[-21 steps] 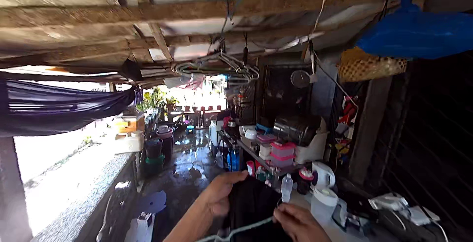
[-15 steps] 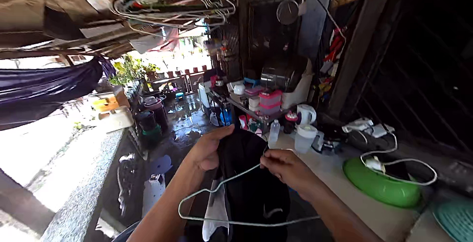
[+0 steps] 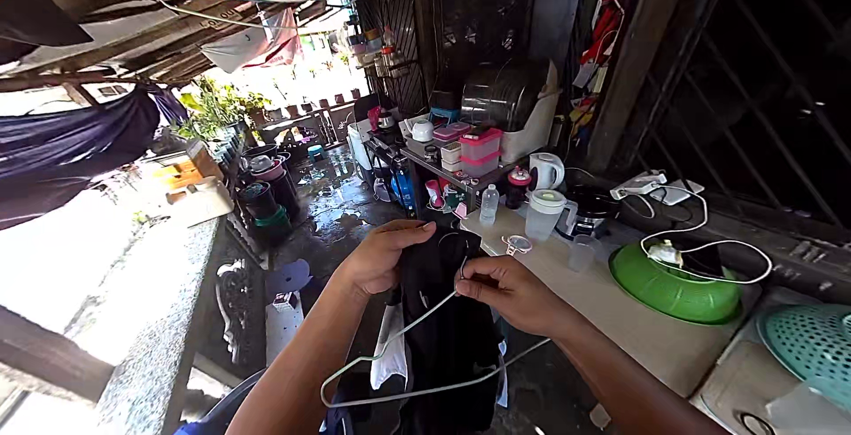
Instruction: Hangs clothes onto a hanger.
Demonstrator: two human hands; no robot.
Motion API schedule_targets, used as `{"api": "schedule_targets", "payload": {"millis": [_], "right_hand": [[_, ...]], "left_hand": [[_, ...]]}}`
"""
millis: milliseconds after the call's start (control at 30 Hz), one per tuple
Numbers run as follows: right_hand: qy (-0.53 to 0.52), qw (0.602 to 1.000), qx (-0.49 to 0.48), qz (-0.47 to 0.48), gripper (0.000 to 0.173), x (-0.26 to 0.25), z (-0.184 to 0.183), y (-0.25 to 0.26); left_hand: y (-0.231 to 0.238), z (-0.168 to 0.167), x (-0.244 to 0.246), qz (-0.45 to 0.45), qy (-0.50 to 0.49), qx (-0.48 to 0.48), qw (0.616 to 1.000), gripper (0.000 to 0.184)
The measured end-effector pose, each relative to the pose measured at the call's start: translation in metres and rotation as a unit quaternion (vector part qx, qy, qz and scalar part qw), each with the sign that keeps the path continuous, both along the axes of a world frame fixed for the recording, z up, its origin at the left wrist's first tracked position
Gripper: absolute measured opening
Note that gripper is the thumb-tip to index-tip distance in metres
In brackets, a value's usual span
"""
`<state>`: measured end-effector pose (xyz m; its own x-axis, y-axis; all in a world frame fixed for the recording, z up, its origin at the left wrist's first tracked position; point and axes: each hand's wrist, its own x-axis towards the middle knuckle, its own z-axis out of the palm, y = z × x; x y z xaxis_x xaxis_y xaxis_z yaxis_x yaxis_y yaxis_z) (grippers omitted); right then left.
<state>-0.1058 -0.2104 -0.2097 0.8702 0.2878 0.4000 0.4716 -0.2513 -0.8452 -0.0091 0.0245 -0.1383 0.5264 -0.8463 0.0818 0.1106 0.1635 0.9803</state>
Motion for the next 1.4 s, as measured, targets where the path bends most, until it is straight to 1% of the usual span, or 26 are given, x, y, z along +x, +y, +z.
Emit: {"api": "schedule_targets", "payload": {"millis": [100,167,267,333,367,433,500,600,633,700,767,800,867,933,967,1033,1067,1100,1133,1167,1200,1233,1267,1300,1333,1400], "right_hand": [[-0.02,0.998,-0.053,-0.038,0.021,-0.004,0.016,-0.007],[-0.046,0.995,-0.065,-0.056,0.02,-0.007,0.026,-0.011],[-0.07,0.993,-0.079,-0.046,0.018,-0.011,0.041,-0.012],[-0.068,0.994,-0.084,-0.021,0.018,-0.011,0.048,-0.011],[-0.066,0.994,-0.082,-0.009,0.018,-0.011,0.05,-0.011],[-0.062,0.995,-0.079,0.009,0.017,-0.01,0.053,-0.01],[-0.057,0.994,-0.086,0.026,0.019,-0.011,0.058,-0.009],[-0.059,0.993,-0.1,0.028,0.025,-0.014,0.066,-0.009],[-0.072,0.992,-0.1,0.009,0.026,-0.016,0.067,-0.01],[-0.127,0.985,-0.091,-0.072,0.025,-0.02,0.065,-0.007],[-0.183,0.969,-0.072,-0.149,0.021,-0.025,0.065,-0.003],[-0.201,0.962,-0.067,-0.174,0.021,-0.029,0.066,-0.002],[-0.228,0.95,-0.067,-0.201,0.021,-0.035,0.071,-0.003],[-0.252,0.937,-0.081,-0.227,0.021,-0.04,0.08,-0.009],[-0.259,0.931,-0.085,-0.242,0.022,-0.042,0.084,-0.013],[-0.265,0.919,-0.087,-0.277,0.021,-0.047,0.095,-0.023],[-0.27,0.914,-0.084,-0.291,0.02,-0.05,0.101,-0.028],[-0.277,0.91,-0.078,-0.3,0.019,-0.052,0.106,-0.032],[-0.284,0.905,-0.072,-0.308,0.018,-0.053,0.111,-0.035],[-0.29,0.901,-0.068,-0.315,0.017,-0.054,0.115,-0.038],[-0.294,0.896,-0.071,-0.325,0.017,-0.054,0.118,-0.039],[-0.298,0.892,-0.074,-0.332,0.016,-0.054,0.12,-0.039],[-0.3,0.889,-0.076,-0.336,0.017,-0.055,0.121,-0.039],[-0.301,0.889,-0.078,-0.337,0.016,-0.054,0.121,-0.04],[-0.302,0.888,-0.08,-0.336,0.016,-0.054,0.122,-0.041],[-0.302,0.887,-0.091,-0.339,0.016,-0.058,0.125,-0.047]], "left_hand": [[0.002,0.0,-0.002,0.01,-0.04,0.009,0.999,0.029],[0.002,-0.002,-0.004,0.028,-0.075,0.005,0.997,0.025],[0.0,-0.003,-0.005,0.049,-0.135,-0.023,0.989,0.022],[-0.002,-0.002,-0.011,0.088,-0.202,-0.041,0.975,0.009],[-0.003,-0.003,-0.013,0.099,-0.243,-0.052,0.964,0.007],[-0.008,-0.005,-0.016,0.109,-0.306,-0.102,0.94,0.021],[-0.013,-0.008,-0.017,0.12,-0.348,-0.139,0.92,0.028],[-0.017,-0.004,-0.016,0.117,-0.405,-0.109,0.9,0.016],[-0.017,-0.002,-0.015,0.113,-0.419,-0.092,0.896,0.014],[-0.015,0.003,-0.014,0.106,-0.437,-0.062,0.891,0.013],[-0.014,0.004,-0.016,0.082,-0.432,-0.047,0.897,0.017],[-0.014,0.004,-0.017,0.069,-0.424,-0.044,0.902,0.021],[-0.012,0.0,-0.015,0.025,-0.394,-0.048,0.917,0.037],[-0.009,-0.014,-0.009,0.002,-0.385,-0.036,0.922,0.054],[-0.006,-0.026,-0.005,0.017,-0.399,-0.012,0.917,0.058],[-0.001,-0.058,-0.005,0.088,-0.437,0.063,0.893,0.053],[0.0,-0.076,-0.008,0.131,-0.44,0.103,0.882,0.053],[-0.002,-0.094,-0.014,0.173,-0.439,0.122,0.873,0.057],[-0.006,-0.111,-0.022,0.221,-0.431,0.115,0.867,0.061],[-0.01,-0.127,-0.032,0.284,-0.427,0.083,0.854,0.066],[-0.016,-0.142,-0.043,0.354,-0.439,0.043,0.825,0.069],[-0.022,-0.154,-0.052,0.406,-0.459,0.004,0.79,0.068],[-0.029,-0.162,-0.06,0.435,-0.476,-0.019,0.764,0.066],[-0.036,-0.168,-0.067,0.438,-0.491,-0.017,0.753,0.063],[-0.043,-0.171,-0.07,0.42,-0.502,0.006,0.756,0.057],[-0.052,-0.172,-0.063,0.376,-0.498,0.048,0.78,0.032]]}}
